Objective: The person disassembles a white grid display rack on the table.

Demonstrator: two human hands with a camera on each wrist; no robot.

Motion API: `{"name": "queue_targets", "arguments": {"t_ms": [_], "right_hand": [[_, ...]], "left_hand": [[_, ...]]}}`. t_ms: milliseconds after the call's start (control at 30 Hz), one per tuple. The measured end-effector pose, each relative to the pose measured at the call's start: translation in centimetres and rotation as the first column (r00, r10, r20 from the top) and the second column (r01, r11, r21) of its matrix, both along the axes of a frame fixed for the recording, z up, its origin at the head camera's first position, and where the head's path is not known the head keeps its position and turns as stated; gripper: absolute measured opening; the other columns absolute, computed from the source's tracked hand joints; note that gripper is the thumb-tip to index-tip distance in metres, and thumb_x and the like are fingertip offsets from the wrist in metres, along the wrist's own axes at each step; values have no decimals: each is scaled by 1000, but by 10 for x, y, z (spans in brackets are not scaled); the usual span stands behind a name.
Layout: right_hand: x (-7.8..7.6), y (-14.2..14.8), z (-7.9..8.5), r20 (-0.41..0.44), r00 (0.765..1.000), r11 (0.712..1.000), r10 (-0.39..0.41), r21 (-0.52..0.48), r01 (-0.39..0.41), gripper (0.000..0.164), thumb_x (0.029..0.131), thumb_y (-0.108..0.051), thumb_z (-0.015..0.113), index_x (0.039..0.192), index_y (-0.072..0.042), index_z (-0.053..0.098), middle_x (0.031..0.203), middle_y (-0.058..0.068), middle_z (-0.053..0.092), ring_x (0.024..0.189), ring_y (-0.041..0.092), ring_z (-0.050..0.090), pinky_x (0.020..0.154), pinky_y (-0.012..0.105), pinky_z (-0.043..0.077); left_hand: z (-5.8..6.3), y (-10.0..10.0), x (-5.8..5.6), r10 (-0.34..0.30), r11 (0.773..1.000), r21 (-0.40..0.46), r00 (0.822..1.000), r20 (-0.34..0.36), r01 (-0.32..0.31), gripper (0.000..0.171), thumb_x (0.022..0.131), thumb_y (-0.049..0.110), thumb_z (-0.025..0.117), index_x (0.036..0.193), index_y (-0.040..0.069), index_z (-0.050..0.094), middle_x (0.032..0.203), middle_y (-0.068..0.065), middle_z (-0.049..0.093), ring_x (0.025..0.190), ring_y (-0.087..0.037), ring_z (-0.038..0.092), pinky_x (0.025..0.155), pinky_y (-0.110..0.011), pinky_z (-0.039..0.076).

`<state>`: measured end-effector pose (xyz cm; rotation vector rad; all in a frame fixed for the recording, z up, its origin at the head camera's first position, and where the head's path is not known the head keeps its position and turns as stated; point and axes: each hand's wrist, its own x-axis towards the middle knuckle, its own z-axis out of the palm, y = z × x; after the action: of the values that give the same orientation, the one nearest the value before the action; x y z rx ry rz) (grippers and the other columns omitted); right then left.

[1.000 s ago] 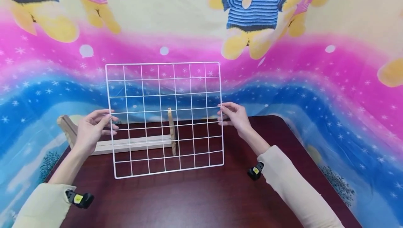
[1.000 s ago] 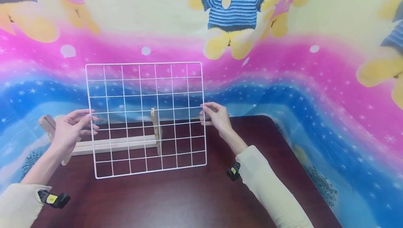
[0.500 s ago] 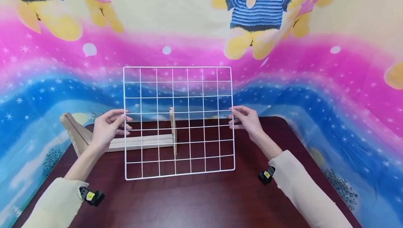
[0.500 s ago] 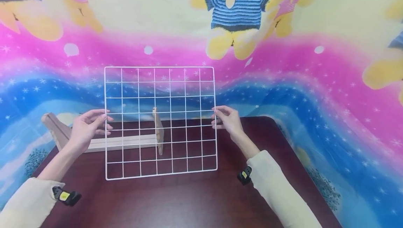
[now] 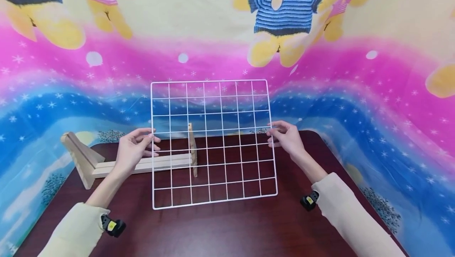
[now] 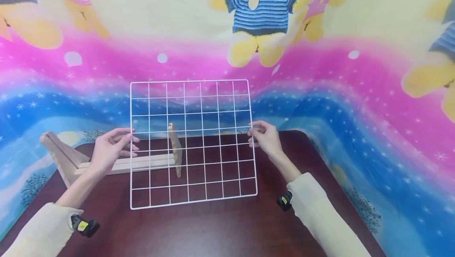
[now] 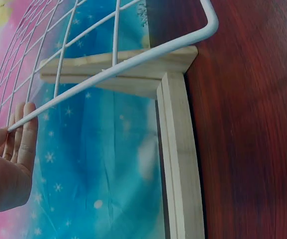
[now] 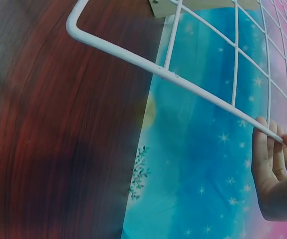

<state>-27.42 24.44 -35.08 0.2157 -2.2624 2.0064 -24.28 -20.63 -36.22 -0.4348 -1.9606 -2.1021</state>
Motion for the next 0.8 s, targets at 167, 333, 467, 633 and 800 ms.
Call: {"name": "queue_targets", "arguments": {"t_ms": [167,333,467,633,800], "right_hand": [[4,13,-2,20,1000,1000,-8,25,7,27,95,-1,58,121,9,57,80,5,68,73,30,70,71,50,56],[6,23,-3,37,999,999,-22,47,20,27,96,-1,57,122,7,58,79,3,68,71,24,70,71,49,56],[6,30,-2,43,999,998,-28,63,26,28,96,-1,56,123,8,57,78,3,68,68,18,69,72,50,56],[6,40,-1,33,999,997,-32,72,30,29,96,-1,56,123,9,56,78,2,68,67,16,69,72,49,57],[5,50,-2,34,998,996,-50,69,48,27,96,0,56,122,9,56,76,2,68,66,17,70,70,48,56]], "left_hand": [[-6,12,1,33,999,-2,999,1,-33,21,96,2,58,115,-3,65,83,-12,72,63,-22,70,58,-44,57],[-6,24,2,67,997,-22,998,-2,-67,24,96,2,58,117,-8,62,82,-12,72,63,-24,70,58,-44,57],[-7,33,2,86,996,-40,996,12,-85,27,96,4,59,118,-11,60,83,-14,71,63,-24,70,59,-44,57],[-8,44,-1,82,996,-41,996,33,-81,30,95,4,60,120,-13,58,86,-21,70,64,-24,70,61,-45,57],[-8,54,-2,60,995,-77,997,43,-56,32,94,1,61,123,-10,57,92,-27,68,68,-28,71,65,-48,56]]}}
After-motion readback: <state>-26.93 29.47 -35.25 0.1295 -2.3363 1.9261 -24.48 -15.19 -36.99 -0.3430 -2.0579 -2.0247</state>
